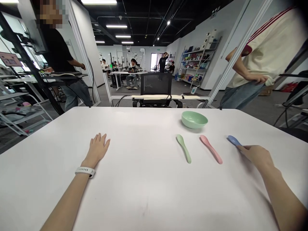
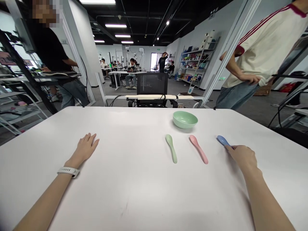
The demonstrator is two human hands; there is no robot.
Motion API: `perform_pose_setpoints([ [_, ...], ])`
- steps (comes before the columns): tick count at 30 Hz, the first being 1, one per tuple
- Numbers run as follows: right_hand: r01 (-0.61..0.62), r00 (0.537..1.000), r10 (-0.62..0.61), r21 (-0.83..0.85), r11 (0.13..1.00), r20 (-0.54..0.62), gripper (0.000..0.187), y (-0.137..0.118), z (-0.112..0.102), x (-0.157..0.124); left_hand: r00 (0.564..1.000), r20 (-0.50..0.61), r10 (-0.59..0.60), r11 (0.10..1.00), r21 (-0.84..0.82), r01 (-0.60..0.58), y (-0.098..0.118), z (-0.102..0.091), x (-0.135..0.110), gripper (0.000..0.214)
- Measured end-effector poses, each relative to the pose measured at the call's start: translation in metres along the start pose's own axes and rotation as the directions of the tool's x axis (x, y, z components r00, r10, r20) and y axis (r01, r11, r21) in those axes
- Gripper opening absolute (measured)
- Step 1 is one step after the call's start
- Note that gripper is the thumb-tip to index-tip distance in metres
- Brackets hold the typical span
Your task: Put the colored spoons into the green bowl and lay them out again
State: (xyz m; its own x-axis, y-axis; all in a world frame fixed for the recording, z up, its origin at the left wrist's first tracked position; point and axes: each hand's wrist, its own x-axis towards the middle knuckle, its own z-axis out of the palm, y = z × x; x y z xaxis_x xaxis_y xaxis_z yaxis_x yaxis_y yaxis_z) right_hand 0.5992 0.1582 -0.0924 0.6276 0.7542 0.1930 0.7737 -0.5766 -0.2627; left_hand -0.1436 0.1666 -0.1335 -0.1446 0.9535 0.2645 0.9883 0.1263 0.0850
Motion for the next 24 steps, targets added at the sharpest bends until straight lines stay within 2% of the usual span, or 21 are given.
perform_pose_setpoints([
  [3,-0.074,0.993,0.072,0.021,0.997,0.091,0.029,0.003,-0.001,0.002,1.0,0.007,0.008,1.0,-0.008,-0.008,-0.002,0.001,0.001,0.076],
  [8,-0.127,0.99,0.116,0.163,0.978,0.078,0.018,-0.002,-0.011,-0.005,1.0,-0.008,-0.004,1.0,-0.016,0.004,-0.006,0.007,0.004,0.076],
  [12,-0.128,0.99,0.113,0.188,0.974,0.088,0.021,-0.007,-0.017,-0.013,0.999,-0.033,0.0,1.0,-0.027,0.0,-0.006,0.008,0.003,0.076],
  [24,-0.101,0.993,0.084,0.244,0.965,0.079,0.027,-0.018,-0.027,-0.028,1.0,-0.01,-0.026,0.999,-0.038,0.026,-0.011,0.014,0.01,0.082],
])
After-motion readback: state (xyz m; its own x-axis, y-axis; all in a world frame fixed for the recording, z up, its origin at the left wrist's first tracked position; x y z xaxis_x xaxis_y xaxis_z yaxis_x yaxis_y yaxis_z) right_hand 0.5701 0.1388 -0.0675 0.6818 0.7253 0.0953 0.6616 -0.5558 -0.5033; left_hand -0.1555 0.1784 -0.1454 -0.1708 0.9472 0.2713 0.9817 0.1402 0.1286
